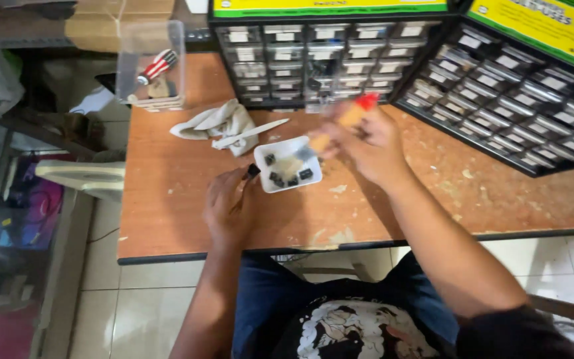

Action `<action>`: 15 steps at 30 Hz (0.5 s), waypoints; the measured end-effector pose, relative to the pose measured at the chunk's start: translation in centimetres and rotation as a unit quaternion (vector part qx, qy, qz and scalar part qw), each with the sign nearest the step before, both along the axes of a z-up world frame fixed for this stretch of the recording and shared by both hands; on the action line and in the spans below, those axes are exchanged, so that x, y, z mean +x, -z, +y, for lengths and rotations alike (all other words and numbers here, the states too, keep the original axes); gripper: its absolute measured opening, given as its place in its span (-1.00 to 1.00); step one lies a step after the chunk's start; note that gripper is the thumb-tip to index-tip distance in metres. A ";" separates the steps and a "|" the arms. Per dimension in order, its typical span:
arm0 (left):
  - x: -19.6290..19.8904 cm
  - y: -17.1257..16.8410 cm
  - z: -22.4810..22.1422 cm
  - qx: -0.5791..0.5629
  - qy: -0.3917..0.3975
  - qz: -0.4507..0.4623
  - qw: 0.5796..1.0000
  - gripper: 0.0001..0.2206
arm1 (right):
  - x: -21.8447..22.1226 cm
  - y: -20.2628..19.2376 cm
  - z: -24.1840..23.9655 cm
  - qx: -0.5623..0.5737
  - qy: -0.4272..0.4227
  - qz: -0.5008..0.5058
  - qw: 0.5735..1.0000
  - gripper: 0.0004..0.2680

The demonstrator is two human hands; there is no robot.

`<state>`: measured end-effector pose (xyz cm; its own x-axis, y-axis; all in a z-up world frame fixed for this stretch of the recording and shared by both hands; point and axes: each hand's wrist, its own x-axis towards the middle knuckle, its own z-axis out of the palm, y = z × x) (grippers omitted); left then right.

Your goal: Cleaning individual electronic components by brushing them with a small paintbrush at a repair bench.

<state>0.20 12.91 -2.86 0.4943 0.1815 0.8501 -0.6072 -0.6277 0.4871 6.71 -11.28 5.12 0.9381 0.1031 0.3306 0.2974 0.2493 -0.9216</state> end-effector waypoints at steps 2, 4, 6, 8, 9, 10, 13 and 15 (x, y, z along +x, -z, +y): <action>-0.2 0.1 -1.6 0.017 -0.007 -0.005 1.000 -0.77 | -0.2 4.2 -3.7 0.055 0.090 0.077 0.991 -0.87; -0.2 -0.5 -3.9 0.034 -0.017 -0.011 0.999 -0.80 | 0.1 7.2 -7.1 0.109 0.176 0.150 0.967 -0.88; -0.4 -2.0 -6.7 0.001 0.090 0.001 0.996 -0.85 | 0.5 9.0 -10.4 0.171 0.179 0.172 0.954 -0.85; -0.1 -1.9 -9.3 0.007 0.100 0.033 0.994 -0.83 | 1.2 11.6 -13.2 0.171 0.173 0.160 0.957 -0.83; 0.1 -1.9 -10.6 0.013 0.110 0.066 0.992 -0.82 | 1.6 12.8 -14.5 0.170 0.169 0.150 0.959 -0.79; 0.2 -1.7 -11.4 0.012 0.107 0.064 0.992 -0.82 | 1.3 12.5 -14.5 0.170 0.166 0.148 0.960 -0.79; 0.4 -0.8 -13.5 0.024 0.129 0.058 0.990 -0.83 | 0.3 11.6 -14.2 0.185 0.143 0.136 0.963 -0.80; 0.4 -0.3 -14.3 0.047 0.125 0.051 0.990 -0.77 | -0.4 10.5 -13.7 0.204 0.123 0.100 0.966 -0.79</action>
